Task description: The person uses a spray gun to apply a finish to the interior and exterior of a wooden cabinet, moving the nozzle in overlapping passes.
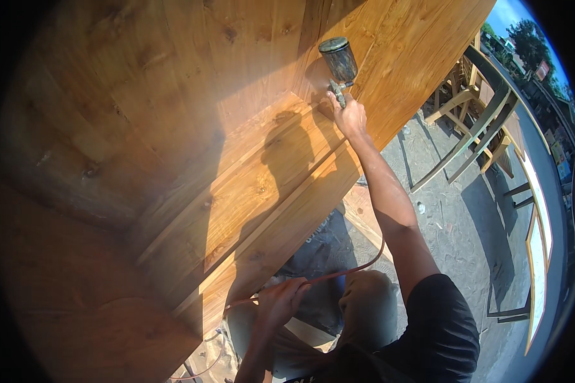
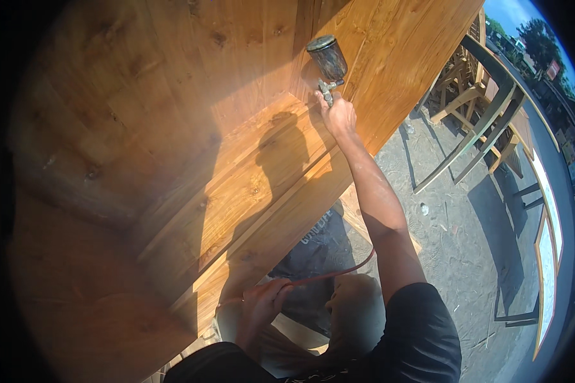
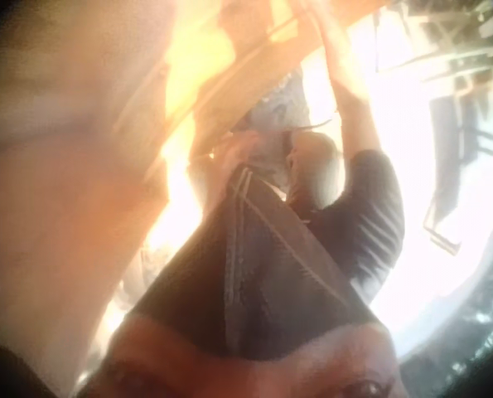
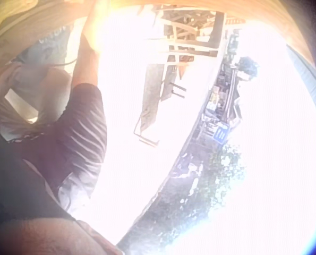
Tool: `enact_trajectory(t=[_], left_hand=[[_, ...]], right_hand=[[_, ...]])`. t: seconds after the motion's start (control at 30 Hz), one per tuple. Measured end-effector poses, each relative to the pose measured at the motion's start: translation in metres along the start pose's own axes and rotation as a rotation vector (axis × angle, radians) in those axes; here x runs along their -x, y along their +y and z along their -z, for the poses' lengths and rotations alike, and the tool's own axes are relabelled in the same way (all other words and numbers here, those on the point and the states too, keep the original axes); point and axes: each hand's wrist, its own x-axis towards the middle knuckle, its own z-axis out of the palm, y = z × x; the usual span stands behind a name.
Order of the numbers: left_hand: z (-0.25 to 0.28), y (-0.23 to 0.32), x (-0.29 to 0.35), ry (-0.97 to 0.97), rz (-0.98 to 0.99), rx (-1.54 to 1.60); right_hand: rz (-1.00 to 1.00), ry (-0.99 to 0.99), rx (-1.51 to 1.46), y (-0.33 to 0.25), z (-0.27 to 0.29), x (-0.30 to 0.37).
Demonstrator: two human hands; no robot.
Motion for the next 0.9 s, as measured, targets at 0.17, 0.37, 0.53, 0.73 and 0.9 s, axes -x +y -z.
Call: enact_trajectory(t=[0.17, 0.37, 0.53, 0.73, 0.9], left_hand=[[0.002, -0.001, -0.006, 0.052, -0.03, 0.023], [0.005, 0.003, -0.01, 0.079, -0.031, 0.055], [0.001, 0.001, -0.008, 0.114, -0.043, 0.05], [0.001, 0.003, -0.005, 0.132, -0.048, 0.038], [0.002, 0.004, -0.004, 0.113, -0.052, 0.017]], right_hand=[[0.067, 0.109, -0.017, -0.052, 0.068, -0.05], [0.154, 0.264, -0.02, -0.093, 0.117, -0.095], [0.24, 0.396, 0.007, -0.112, 0.142, -0.105], [0.374, 0.505, 0.009, -0.114, 0.142, -0.099], [0.198, 0.302, 0.038, -0.082, 0.097, -0.076]])
